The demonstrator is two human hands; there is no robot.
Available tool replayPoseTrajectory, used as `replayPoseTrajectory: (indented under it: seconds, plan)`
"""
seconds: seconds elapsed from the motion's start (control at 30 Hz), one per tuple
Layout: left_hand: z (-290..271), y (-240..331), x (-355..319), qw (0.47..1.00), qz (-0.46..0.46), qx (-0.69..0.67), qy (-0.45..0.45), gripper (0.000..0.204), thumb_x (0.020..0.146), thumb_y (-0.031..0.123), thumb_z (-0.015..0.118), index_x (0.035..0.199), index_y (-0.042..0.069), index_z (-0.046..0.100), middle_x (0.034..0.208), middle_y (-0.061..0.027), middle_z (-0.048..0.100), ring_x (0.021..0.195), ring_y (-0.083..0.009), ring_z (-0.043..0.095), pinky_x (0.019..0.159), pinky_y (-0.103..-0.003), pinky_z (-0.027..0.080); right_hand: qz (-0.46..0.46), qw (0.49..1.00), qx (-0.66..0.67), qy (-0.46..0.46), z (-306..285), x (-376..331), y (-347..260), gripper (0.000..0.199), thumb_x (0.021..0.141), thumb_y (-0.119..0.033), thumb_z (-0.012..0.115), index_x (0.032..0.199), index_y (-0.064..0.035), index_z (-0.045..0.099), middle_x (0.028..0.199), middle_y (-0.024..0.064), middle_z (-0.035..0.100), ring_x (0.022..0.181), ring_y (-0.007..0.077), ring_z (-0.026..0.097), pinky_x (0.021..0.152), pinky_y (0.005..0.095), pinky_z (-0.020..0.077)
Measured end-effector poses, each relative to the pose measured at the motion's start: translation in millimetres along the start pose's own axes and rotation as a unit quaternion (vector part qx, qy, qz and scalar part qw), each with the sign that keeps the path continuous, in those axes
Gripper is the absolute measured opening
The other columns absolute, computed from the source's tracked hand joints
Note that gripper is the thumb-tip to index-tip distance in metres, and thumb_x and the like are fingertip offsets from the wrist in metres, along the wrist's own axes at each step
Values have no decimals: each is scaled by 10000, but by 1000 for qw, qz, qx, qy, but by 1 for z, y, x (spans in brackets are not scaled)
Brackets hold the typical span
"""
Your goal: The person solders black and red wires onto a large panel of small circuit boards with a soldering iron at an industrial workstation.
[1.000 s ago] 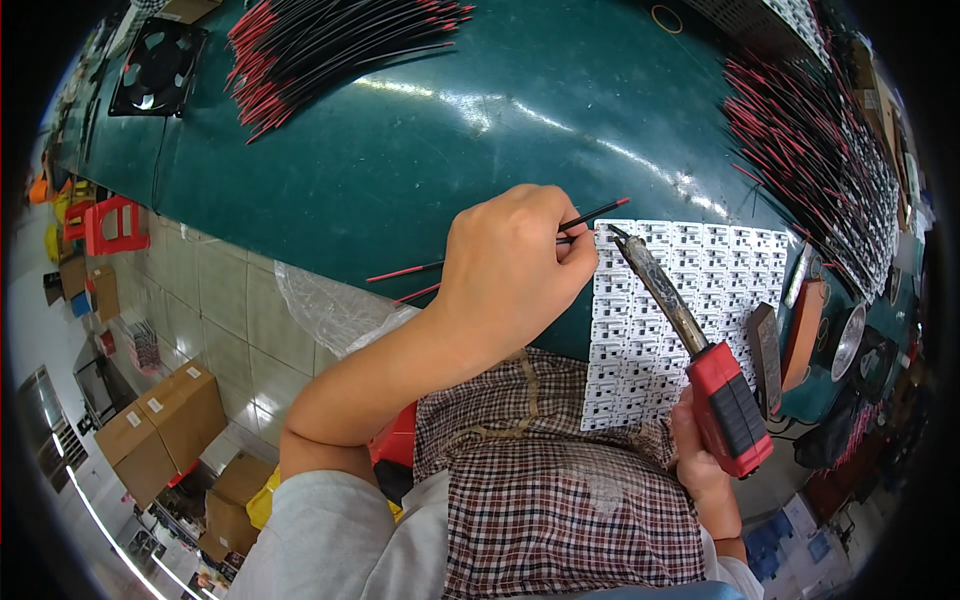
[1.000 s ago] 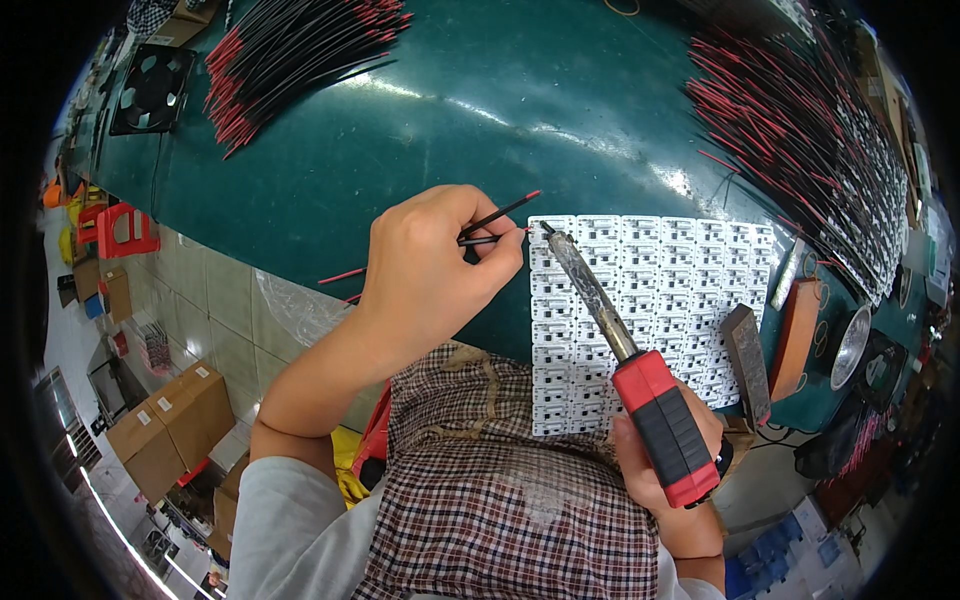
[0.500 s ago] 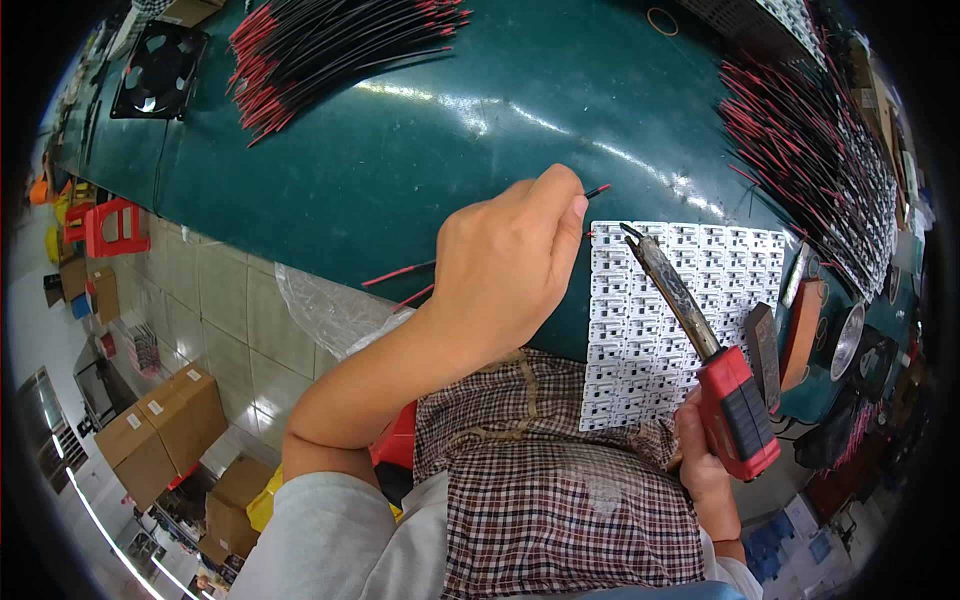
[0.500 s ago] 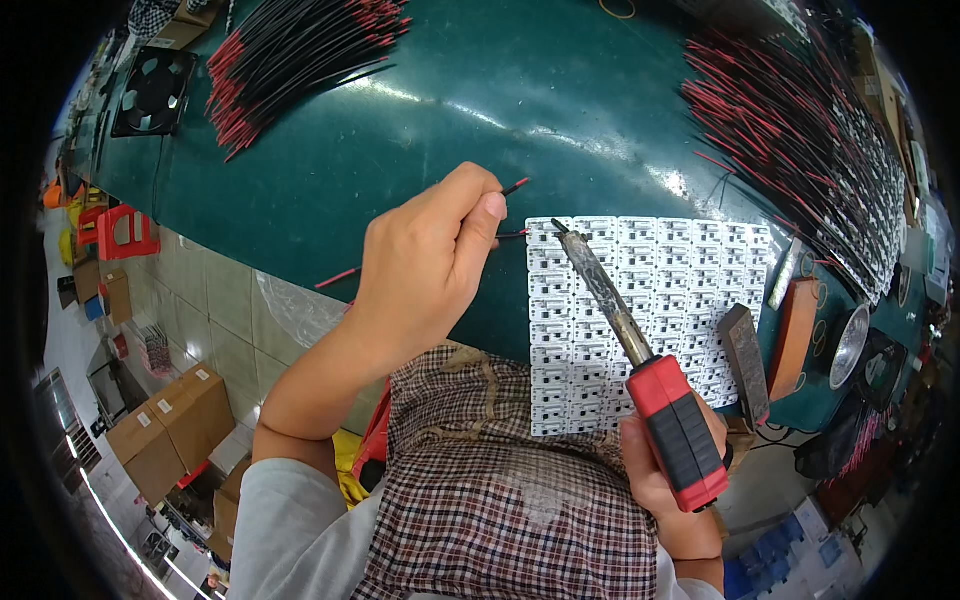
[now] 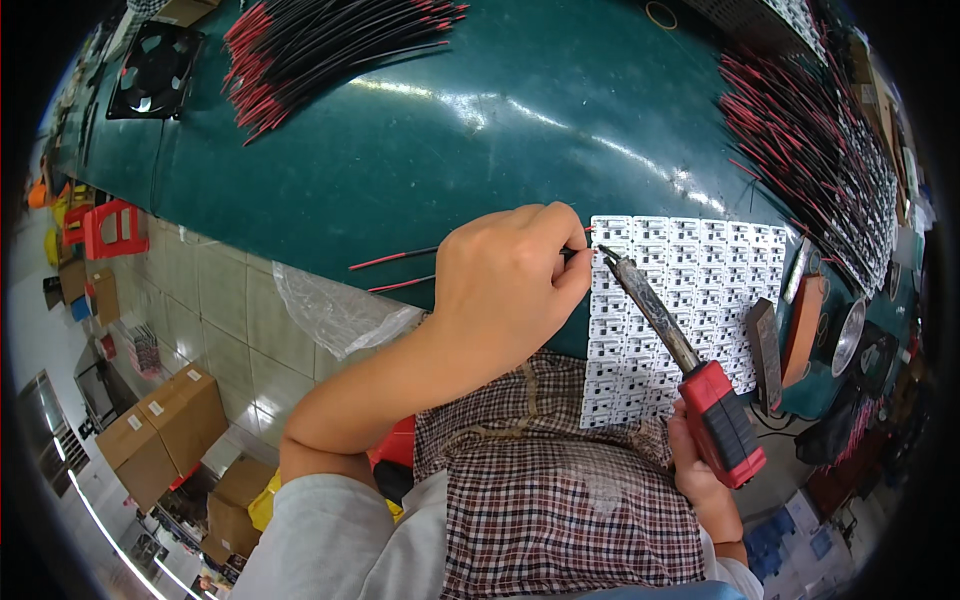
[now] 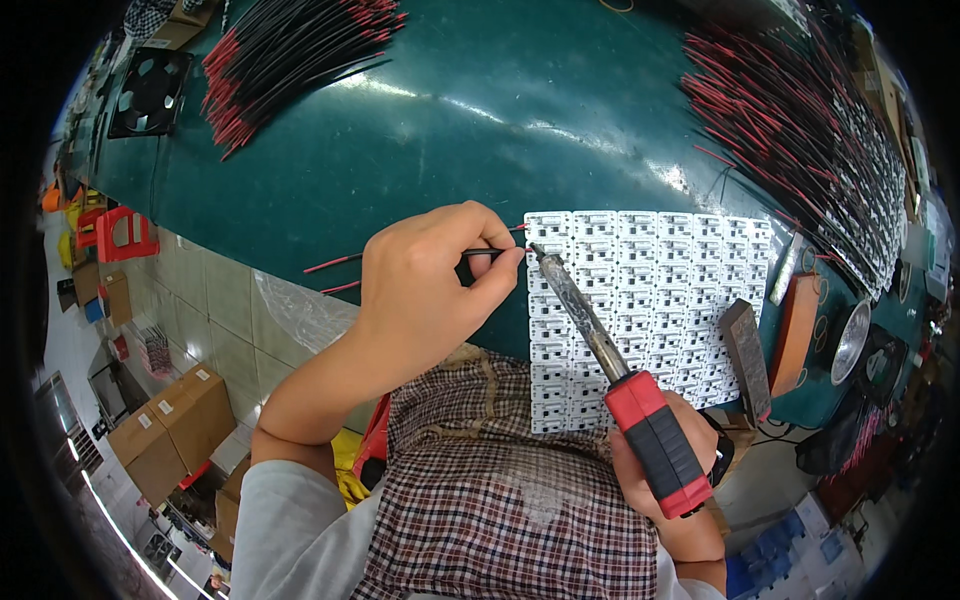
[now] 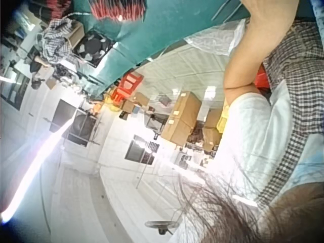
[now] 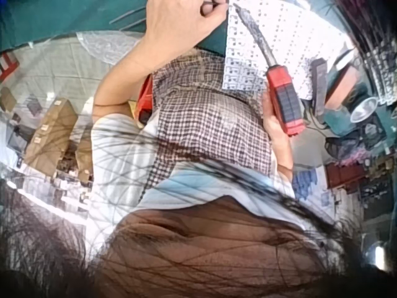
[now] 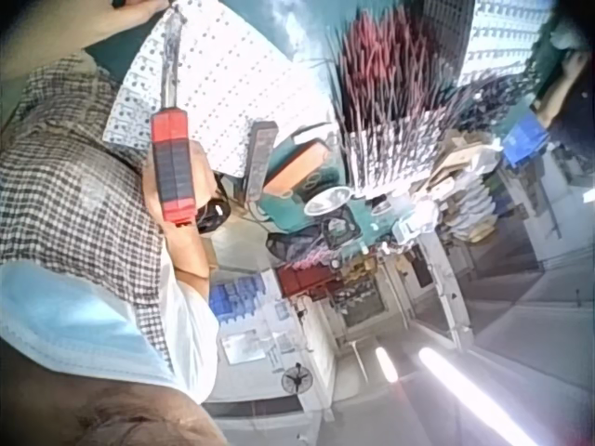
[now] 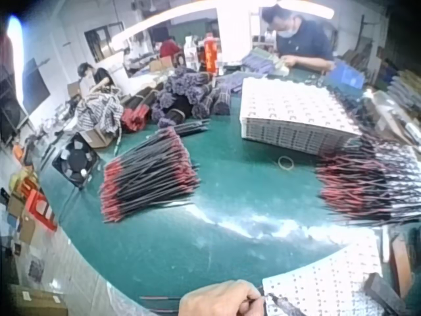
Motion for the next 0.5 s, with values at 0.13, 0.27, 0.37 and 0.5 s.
replayPoseTrajectory:
  seconds: [0.13, 0.27, 0.37, 0.5]
  plan:
    - [1, 0, -1, 1000, -2, 10, 11, 113, 744, 51, 762, 757, 84, 655, 609, -6, 578, 515, -140, 565, 500, -292, 420, -7, 999, -31, -24, -1, 4, -5, 216, 732, -69, 737, 935, -31, 674, 818, 139, 635, 661, 325, 642, 581, 379, 522]
    - [1, 0, -1, 1000, -1, 9, 10, 117, 743, 54, 761, 745, 85, 649, 599, -2, 567, 505, -138, 553, 492, -293, 413, -24, 999, -37, -13, -1, 4, -6, 224, 724, -69, 736, 936, -32, 673, 814, 142, 632, 648, 323, 634, 570, 377, 514]
    - [3, 0, -1, 1000, -1, 14, 17, 123, 740, 54, 764, 742, 85, 645, 592, -1, 564, 499, -137, 548, 487, -292, 410, -33, 998, -44, -14, 0, 5, -6, 226, 711, -60, 735, 926, -25, 674, 812, 144, 633, 637, 322, 629, 565, 376, 511]
    - [3, 1, -3, 999, -2, 24, 22, 127, 736, 53, 767, 743, 83, 644, 586, -1, 557, 494, -137, 542, 484, -293, 408, -32, 999, -33, -4, 1, 5, -6, 229, 700, -46, 740, 918, -14, 678, 816, 149, 641, 638, 320, 634, 568, 371, 512]
Point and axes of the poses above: each hand's wrist, its own x-axis towards the middle knuckle, its own z-axis out of the palm, y = z × x, the point moved 3 cm from there along x, towards the middle knuckle
